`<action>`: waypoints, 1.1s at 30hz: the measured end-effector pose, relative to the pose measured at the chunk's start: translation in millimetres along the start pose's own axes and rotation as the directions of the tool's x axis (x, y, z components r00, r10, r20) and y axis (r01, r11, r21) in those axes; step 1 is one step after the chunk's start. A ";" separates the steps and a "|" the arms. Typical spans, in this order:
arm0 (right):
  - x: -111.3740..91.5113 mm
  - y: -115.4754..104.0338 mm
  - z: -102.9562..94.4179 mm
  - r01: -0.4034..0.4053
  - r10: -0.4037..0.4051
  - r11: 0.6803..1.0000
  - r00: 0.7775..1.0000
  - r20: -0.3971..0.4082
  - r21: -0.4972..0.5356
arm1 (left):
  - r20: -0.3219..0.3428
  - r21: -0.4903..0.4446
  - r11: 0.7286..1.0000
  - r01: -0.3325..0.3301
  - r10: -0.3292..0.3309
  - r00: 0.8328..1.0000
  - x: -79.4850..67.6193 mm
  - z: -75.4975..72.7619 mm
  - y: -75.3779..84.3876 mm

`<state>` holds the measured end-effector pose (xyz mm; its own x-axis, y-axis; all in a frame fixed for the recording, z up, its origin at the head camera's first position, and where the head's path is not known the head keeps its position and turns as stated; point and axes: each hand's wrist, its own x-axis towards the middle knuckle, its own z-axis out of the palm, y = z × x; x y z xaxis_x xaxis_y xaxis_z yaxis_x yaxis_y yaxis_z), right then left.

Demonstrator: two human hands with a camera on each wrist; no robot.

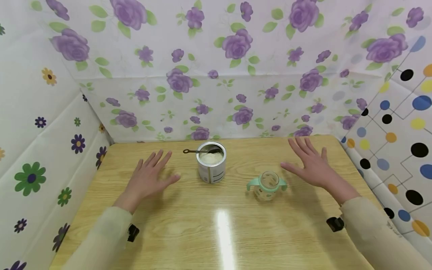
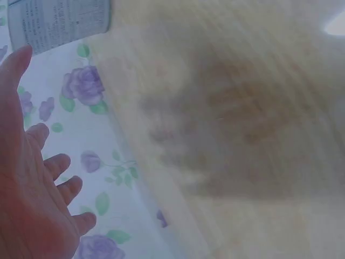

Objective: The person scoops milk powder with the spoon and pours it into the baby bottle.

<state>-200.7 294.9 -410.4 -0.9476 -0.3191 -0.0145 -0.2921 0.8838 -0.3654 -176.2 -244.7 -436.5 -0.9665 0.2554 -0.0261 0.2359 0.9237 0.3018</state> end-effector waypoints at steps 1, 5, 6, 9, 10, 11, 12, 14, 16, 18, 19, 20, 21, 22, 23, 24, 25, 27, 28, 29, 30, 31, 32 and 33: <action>4.4 -6.8 -2.1 0.013 -0.013 1.000 1.000 0.003 0.003 | 0.002 -0.007 1.000 -0.007 0.007 1.000 1.6 -2.8 1.2; 22.6 -36.4 -6.1 0.071 -0.072 0.997 0.997 0.011 0.039 | 0.016 -0.020 0.999 -0.045 0.045 0.999 6.9 -14.4 5.8; 27.0 -44.0 -6.2 0.086 -0.087 0.995 0.996 0.014 0.051 | 0.023 -0.020 0.998 -0.054 0.054 0.998 8.2 -17.4 6.8; 39.9 -64.9 -4.4 0.123 -0.125 0.989 0.992 0.021 0.083 | 0.048 -0.007 0.997 -0.083 0.083 0.995 13.6 -26.0 8.8; 43.7 -70.9 -3.1 0.134 -0.136 0.987 0.990 0.023 0.091 | 0.056 -0.001 0.996 -0.091 0.091 0.994 15.4 -28.9 9.5; 47.5 -77.0 -1.8 0.145 -0.148 0.985 0.989 0.025 0.097 | 0.062 0.007 0.995 -0.099 0.098 0.993 17.3 -31.6 10.3; 51.3 -82.5 -0.1 0.155 -0.159 0.982 0.987 0.026 0.107 | 0.068 0.014 0.994 -0.105 0.104 0.992 19.0 -34.4 10.8; 57.8 -93.7 3.7 0.172 -0.178 0.975 0.984 0.027 0.140 | 0.079 0.024 0.993 -0.116 0.114 0.990 22.3 -39.2 11.0; 63.9 -104.3 8.6 0.191 -0.199 0.966 0.980 0.027 0.174 | 0.086 0.021 0.992 -0.122 0.120 0.989 24.6 -43.6 11.2; 68.6 -116.4 14.0 0.200 -0.213 0.953 0.977 0.033 0.226 | 0.094 0.005 0.992 -0.124 0.123 0.988 26.6 -47.0 10.9; 70.1 -122.5 16.8 0.200 -0.216 0.946 0.976 0.037 0.254 | 0.099 -0.002 0.992 -0.124 0.124 0.987 28.2 -48.1 11.3; 71.9 -128.1 20.4 0.201 -0.220 0.939 0.975 0.041 0.278 | 0.102 -0.015 0.992 -0.122 0.123 0.987 29.7 -49.2 11.8; 73.1 -133.5 23.9 0.202 -0.226 0.932 0.973 0.045 0.301 | 0.107 -0.026 0.992 -0.120 0.122 0.987 31.4 -50.1 12.8; 74.2 -139.3 27.2 0.201 -0.229 0.924 0.972 0.049 0.327 | 0.112 -0.036 0.993 -0.115 0.119 0.987 32.9 -51.1 13.9; 74.6 -145.3 30.4 0.195 -0.228 0.915 0.972 0.051 0.354 | 0.117 -0.050 0.993 -0.110 0.116 0.986 34.6 -52.1 15.5; 75.3 -150.6 34.2 0.191 -0.226 0.908 0.973 0.052 0.374 | 0.120 -0.062 0.992 -0.107 0.114 0.986 36.4 -53.0 16.9; 75.7 -155.6 37.8 0.188 -0.224 0.898 0.973 0.047 0.398 | 0.123 -0.074 0.992 -0.104 0.113 0.986 38.4 -53.6 18.3; 75.0 -164.1 45.0 0.175 -0.212 0.873 0.977 0.033 0.455 | 0.126 -0.099 0.990 -0.098 0.110 0.986 42.2 -54.5 21.4; 74.6 -167.4 49.6 0.161 -0.199 0.858 0.980 0.026 0.487 | 0.127 -0.112 0.989 -0.096 0.110 0.986 43.9 -54.4 22.5; 73.8 -170.0 54.3 0.146 -0.182 0.842 0.983 0.019 0.519 | 0.123 -0.123 0.987 -0.099 0.114 0.986 45.4 -54.2 23.8; 72.8 -171.9 59.4 0.129 -0.162 0.825 0.987 0.011 0.551 | 0.119 -0.131 0.986 -0.099 0.115 0.986 47.1 -53.6 24.5; 71.5 -173.5 64.1 0.116 -0.144 0.802 0.990 0.000 0.585 | 0.114 -0.142 0.985 -0.098 0.115 0.987 48.6 -52.7 25.3; 70.2 -174.6 69.3 0.103 -0.123 0.778 0.992 -0.010 0.620 | 0.106 -0.157 0.982 -0.101 0.118 0.987 49.8 -51.9 25.7; 68.9 -175.7 74.4 0.089 -0.102 0.755 0.995 -0.018 0.649 | 0.097 -0.173 0.980 -0.102 0.120 0.988 51.0 -50.8 25.7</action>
<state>-205.1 92.2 -416.4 -0.9151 -0.4012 0.0399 -0.2213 0.4171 -0.8815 -224.5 -222.5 -381.6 -0.9168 0.3910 -0.0817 0.3124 0.8293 0.4633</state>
